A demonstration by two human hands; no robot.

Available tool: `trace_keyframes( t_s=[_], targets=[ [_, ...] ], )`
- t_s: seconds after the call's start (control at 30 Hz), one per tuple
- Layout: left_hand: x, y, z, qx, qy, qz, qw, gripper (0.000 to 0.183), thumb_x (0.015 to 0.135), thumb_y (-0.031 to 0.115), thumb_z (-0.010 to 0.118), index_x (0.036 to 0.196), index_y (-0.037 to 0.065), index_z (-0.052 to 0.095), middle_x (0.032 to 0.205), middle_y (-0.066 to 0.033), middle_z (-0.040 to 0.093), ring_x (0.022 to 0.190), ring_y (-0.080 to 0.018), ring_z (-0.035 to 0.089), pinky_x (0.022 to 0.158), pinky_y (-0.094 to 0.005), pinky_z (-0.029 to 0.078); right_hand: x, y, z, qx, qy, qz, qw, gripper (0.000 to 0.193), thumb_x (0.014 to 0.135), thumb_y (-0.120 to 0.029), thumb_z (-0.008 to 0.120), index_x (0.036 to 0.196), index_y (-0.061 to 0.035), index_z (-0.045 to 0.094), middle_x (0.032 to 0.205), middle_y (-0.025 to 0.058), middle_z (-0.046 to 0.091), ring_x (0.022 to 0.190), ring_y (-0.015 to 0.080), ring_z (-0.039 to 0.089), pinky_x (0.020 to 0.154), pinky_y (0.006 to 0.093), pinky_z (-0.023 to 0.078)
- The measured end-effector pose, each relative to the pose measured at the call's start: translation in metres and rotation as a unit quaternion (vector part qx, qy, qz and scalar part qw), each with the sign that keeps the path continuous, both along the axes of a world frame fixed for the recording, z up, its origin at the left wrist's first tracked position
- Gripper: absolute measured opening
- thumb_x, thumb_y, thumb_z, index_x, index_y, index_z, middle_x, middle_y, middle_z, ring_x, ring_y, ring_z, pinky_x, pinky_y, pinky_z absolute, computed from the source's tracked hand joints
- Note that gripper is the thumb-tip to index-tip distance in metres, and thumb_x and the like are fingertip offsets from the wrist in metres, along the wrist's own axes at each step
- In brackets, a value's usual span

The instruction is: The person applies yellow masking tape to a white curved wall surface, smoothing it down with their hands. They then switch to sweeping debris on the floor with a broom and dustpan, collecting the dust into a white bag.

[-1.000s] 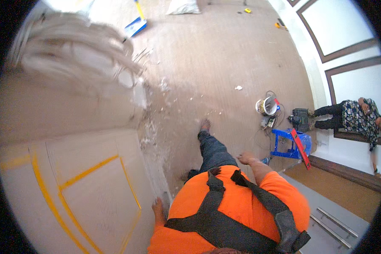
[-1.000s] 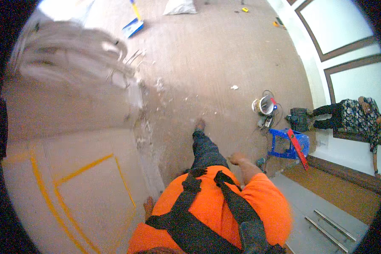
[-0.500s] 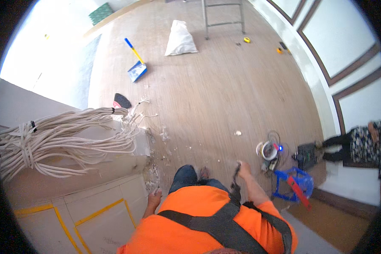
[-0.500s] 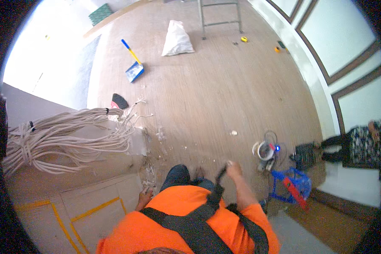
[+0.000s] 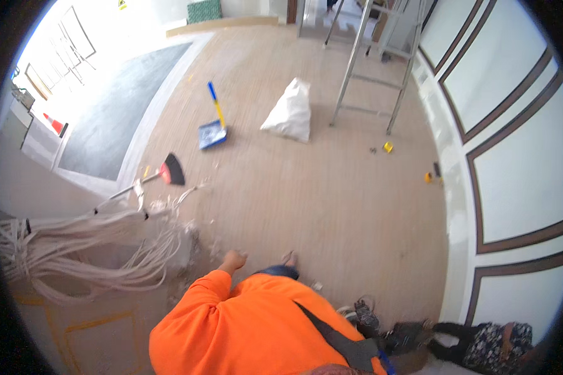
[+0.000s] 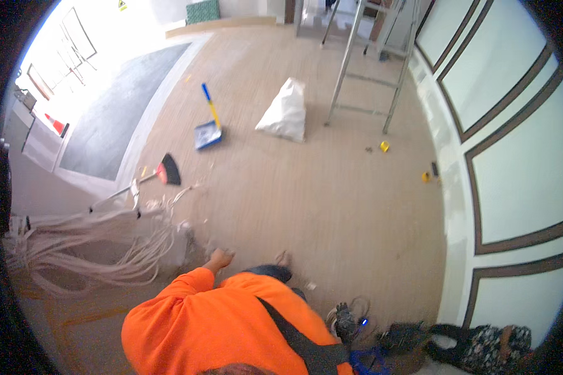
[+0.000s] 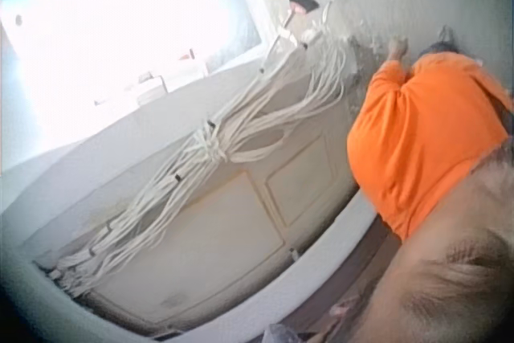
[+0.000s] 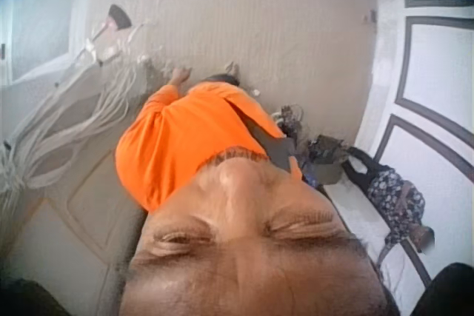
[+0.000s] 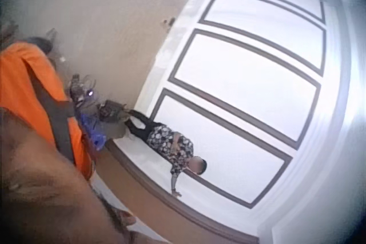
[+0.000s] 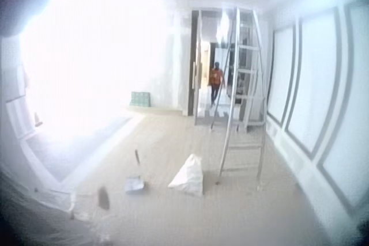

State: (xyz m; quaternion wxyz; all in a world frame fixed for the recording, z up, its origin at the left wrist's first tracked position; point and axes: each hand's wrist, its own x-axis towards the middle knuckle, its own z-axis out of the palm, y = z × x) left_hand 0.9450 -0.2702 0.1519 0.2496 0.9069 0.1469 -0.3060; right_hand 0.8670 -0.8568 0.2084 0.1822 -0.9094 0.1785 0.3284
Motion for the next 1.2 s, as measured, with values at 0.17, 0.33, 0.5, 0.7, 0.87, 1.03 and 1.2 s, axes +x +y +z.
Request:
trace_keyframes(
  t_s=[0.17, 0.33, 0.5, 0.7, 0.87, 1.03, 1.2],
  targets=[
    [0.246, -0.083, 0.143, -0.309, -0.138, 0.089, 0.937, 0.058, 0.091, 0.038, 0.056, 0.132, -0.002, 0.045, 0.118, -0.0231, 0.06, 0.108, -0.032, 0.059, 0.093, -0.0372, 0.045, 0.137, -0.03, 0.022, -0.021, -0.023, -0.152, 0.988, 0.03, 0.086, -0.022, 0.053, 0.095, 0.0047, 0.064, 0.101, 0.0217, 0.065, 0.106, 0.0353, 0.059, 0.088, 0.0411, 0.046],
    [0.372, -0.084, 0.152, -0.248, -0.177, 0.051, 0.951, 0.059, 0.09, 0.037, 0.058, 0.132, -0.001, 0.046, 0.12, -0.022, 0.059, 0.11, -0.03, 0.058, 0.091, -0.0362, 0.046, 0.252, -0.052, 0.012, -0.048, -0.007, -0.196, 0.979, 0.033, 0.086, -0.025, 0.054, 0.093, 0.0055, 0.063, 0.099, 0.0217, 0.065, 0.104, 0.0357, 0.06, 0.086, 0.0415, 0.046],
    [0.333, -0.008, 0.044, -0.077, -0.106, 0.273, 0.953, 0.052, 0.089, 0.034, 0.059, 0.13, 0.003, 0.048, 0.124, -0.0241, 0.055, 0.114, -0.0351, 0.055, 0.092, -0.0413, 0.046, 0.429, -0.054, -0.025, -0.017, -0.001, -0.131, 0.991, 0.036, 0.086, -0.028, 0.054, 0.092, 0.0064, 0.063, 0.097, 0.0218, 0.066, 0.103, 0.0361, 0.06, 0.085, 0.0419, 0.047],
    [0.233, 0.034, 0.041, 0.066, 0.138, 0.378, 0.913, 0.058, 0.083, 0.045, 0.055, 0.123, 0.003, 0.057, 0.126, -0.021, 0.055, 0.117, -0.0361, 0.052, 0.098, -0.0413, 0.042, 0.728, -0.028, -0.036, 0.123, -0.052, -0.122, 0.983, 0.039, 0.087, -0.031, 0.055, 0.089, 0.0074, 0.063, 0.095, 0.0219, 0.066, 0.101, 0.0366, 0.061, 0.084, 0.0423, 0.048],
    [0.263, 0.004, 0.06, -0.008, 0.001, 0.734, 0.679, 0.059, 0.081, 0.039, 0.065, 0.124, 0.0, 0.056, 0.124, -0.0216, 0.057, 0.116, -0.0336, 0.054, 0.096, -0.0386, 0.043, 0.899, 0.086, 0.025, -0.095, -0.074, 0.165, 0.979, 0.053, 0.09, -0.041, 0.053, 0.092, 0.0106, 0.063, 0.096, 0.0244, 0.066, 0.098, 0.0373, 0.062, 0.085, 0.0413, 0.048],
    [0.34, 0.007, 0.011, -0.145, 0.06, 0.715, 0.682, 0.059, 0.082, 0.041, 0.064, 0.127, 0.004, 0.054, 0.123, -0.021, 0.058, 0.116, -0.0348, 0.054, 0.096, -0.0385, 0.043, 0.985, 0.216, -0.036, -0.162, -0.076, 0.563, 0.807, 0.031, 0.084, -0.027, 0.058, 0.096, 0.0004, 0.067, 0.088, 0.0217, 0.067, 0.081, 0.0342, 0.064, 0.071, 0.0437, 0.049],
    [0.374, 0.113, -0.026, -0.104, 0.009, 0.684, 0.722, 0.06, 0.083, 0.041, 0.063, 0.131, 0.007, 0.051, 0.119, -0.0207, 0.06, 0.113, -0.0355, 0.056, 0.095, -0.039, 0.044, 0.993, 0.446, -0.04, 0.122, -0.003, 0.562, 0.818, 0.049, 0.087, -0.049, 0.056, 0.103, -0.0029, 0.066, 0.101, 0.0237, 0.064, 0.097, 0.0385, 0.06, 0.081, 0.0435, 0.047]
  ],
)
